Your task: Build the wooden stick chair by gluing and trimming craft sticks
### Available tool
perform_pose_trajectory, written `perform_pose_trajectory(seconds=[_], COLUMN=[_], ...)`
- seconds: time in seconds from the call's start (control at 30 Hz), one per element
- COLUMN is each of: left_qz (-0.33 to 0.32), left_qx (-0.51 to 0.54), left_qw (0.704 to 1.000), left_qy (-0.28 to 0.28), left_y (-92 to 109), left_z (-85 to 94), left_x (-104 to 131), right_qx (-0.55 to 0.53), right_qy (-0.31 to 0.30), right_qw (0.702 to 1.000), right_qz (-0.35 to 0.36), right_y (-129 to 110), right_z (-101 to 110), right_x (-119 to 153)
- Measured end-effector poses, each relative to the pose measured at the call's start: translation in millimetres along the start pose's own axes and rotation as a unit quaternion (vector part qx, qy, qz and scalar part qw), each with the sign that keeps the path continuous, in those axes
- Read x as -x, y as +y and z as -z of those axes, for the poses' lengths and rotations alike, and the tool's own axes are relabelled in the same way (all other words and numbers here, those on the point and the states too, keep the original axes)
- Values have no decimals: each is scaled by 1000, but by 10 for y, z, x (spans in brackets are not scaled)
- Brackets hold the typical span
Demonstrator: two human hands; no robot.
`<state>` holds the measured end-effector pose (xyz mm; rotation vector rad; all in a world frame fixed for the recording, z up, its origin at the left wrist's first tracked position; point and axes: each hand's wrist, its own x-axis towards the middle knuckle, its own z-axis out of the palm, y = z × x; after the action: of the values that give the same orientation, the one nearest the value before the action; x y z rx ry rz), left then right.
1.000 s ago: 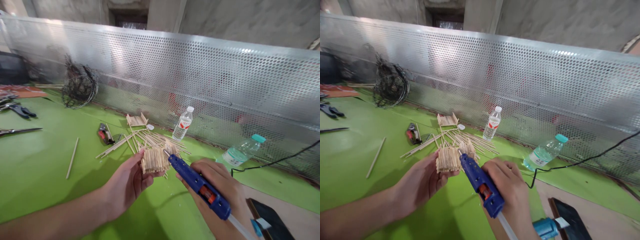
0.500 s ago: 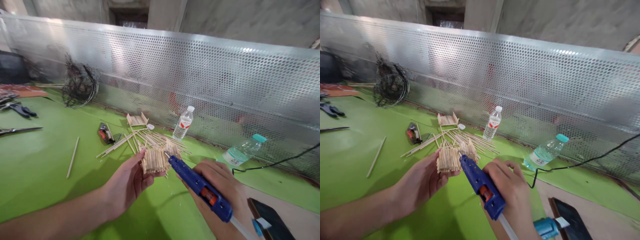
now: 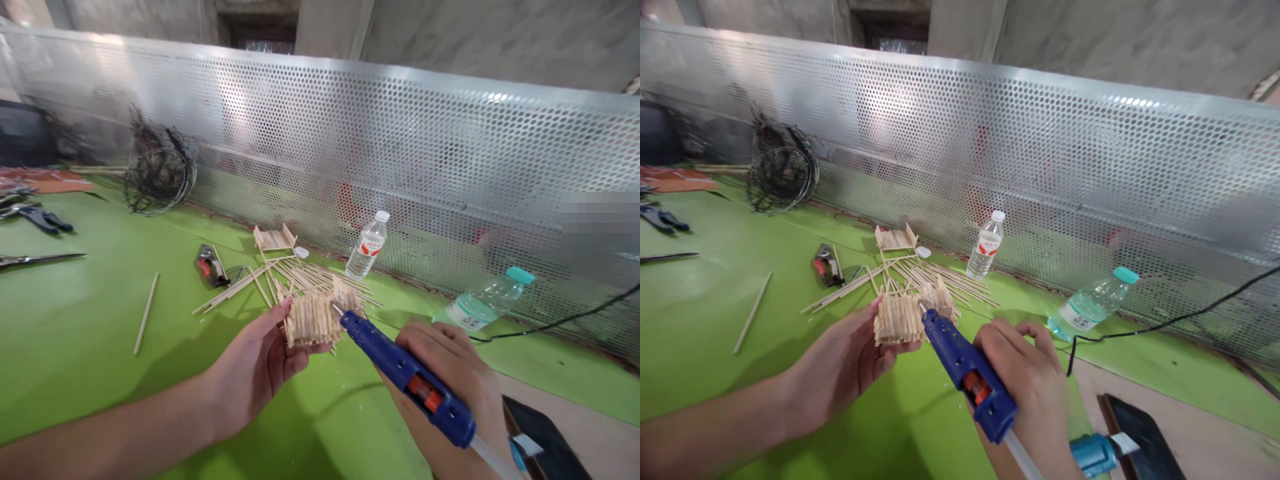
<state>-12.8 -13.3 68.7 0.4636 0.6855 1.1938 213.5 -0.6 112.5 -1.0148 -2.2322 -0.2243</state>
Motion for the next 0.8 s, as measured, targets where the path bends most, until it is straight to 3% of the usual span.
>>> perform_pose_trajectory(seconds=[0.8], left_qz=[0], left_qx=[4], left_qw=[1000], left_qy=[23], left_y=[55], left_z=[-49], left_x=[46], right_qx=[27], right_qy=[-13], right_qw=[999], right_qz=[14], right_y=[54], right_z=[2], right_x=[13])
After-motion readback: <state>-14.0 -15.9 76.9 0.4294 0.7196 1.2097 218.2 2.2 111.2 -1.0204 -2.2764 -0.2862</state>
